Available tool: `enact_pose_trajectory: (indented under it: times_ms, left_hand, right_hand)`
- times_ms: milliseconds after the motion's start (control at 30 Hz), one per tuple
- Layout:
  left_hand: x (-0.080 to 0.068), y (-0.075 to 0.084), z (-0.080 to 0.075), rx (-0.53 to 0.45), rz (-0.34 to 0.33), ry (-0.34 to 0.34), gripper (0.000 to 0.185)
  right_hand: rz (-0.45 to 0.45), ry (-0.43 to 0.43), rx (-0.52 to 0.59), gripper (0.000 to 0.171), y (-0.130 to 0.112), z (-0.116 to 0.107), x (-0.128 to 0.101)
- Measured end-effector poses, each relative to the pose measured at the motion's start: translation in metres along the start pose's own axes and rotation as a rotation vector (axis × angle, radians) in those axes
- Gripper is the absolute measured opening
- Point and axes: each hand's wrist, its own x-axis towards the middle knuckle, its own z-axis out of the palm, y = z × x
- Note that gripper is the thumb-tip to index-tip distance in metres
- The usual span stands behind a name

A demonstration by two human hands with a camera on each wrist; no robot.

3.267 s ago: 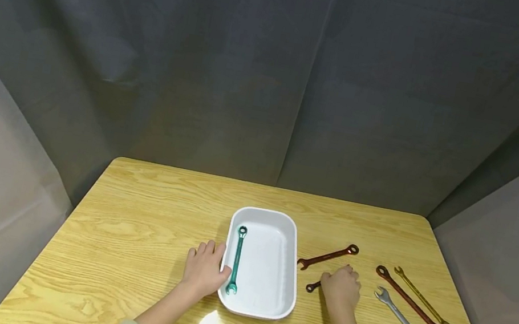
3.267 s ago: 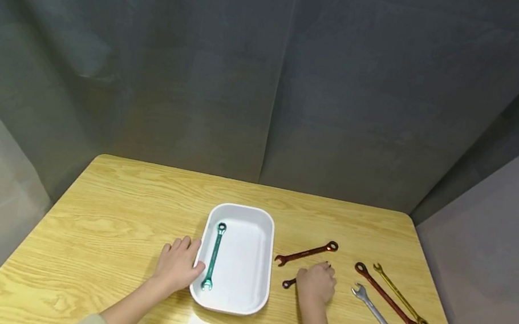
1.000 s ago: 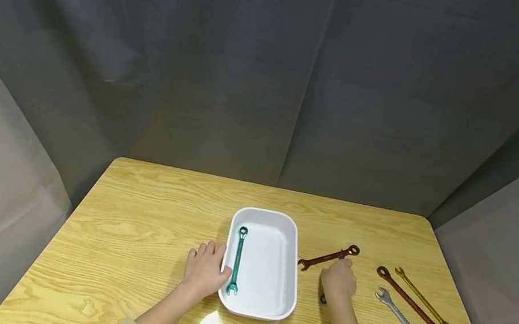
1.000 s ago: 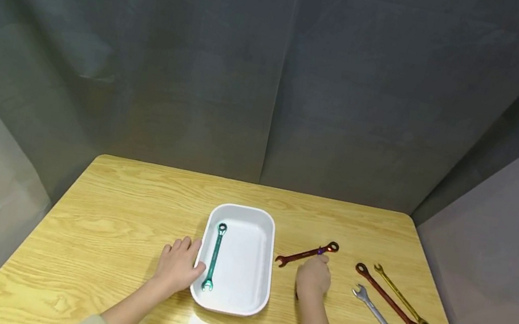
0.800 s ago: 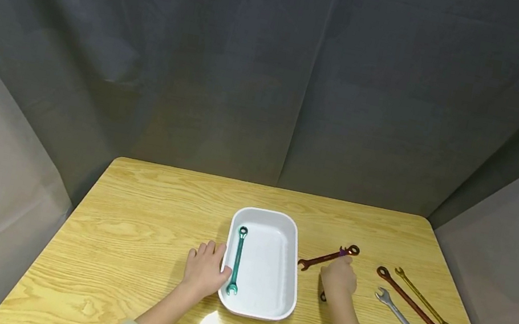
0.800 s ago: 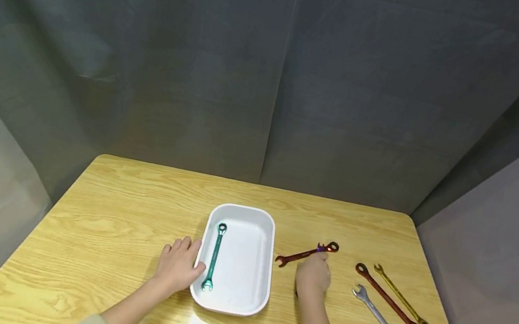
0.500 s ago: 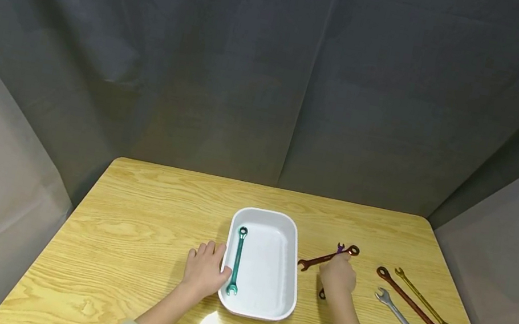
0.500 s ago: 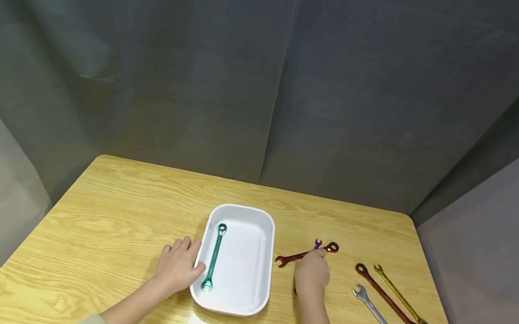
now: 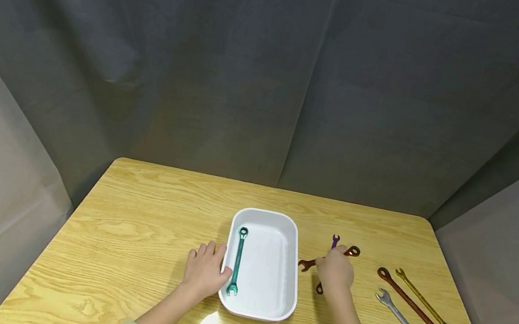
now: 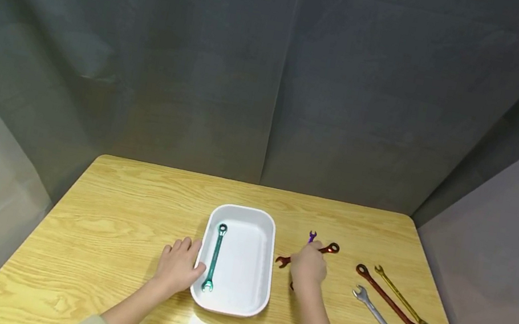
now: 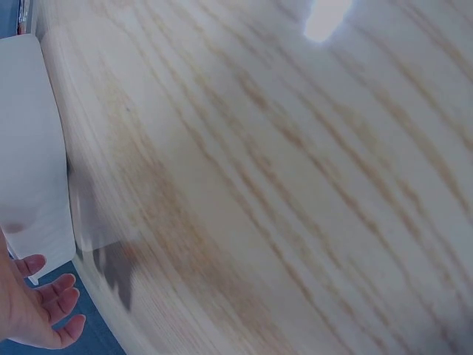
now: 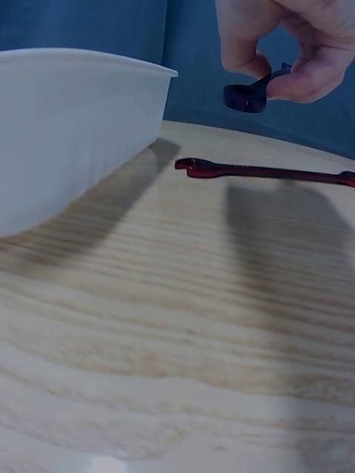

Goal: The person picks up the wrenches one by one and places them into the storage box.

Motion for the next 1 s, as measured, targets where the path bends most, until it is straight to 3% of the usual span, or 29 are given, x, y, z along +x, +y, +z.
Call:
enact_pose_trajectory:
  times_ms: [433, 767, 1000]
  left_hand:
    - [0.000, 0.001, 0.000, 0.002, -0.006, -0.007, 0.049]
    - [0.000, 0.001, -0.001, 0.008, -0.003, 0.005, 0.048]
    - [0.000, 0.001, -0.002, 0.006, -0.005, -0.003, 0.049]
  right_hand:
    - [-0.021, -0.013, 0.087, 0.069, -0.020, -0.009, -0.007]
    - [-0.041, -0.006, 0.071, 0.056, -0.037, -0.010, -0.014]
    - [-0.053, 0.011, 0.027, 0.058, -0.051, -0.011, -0.018]
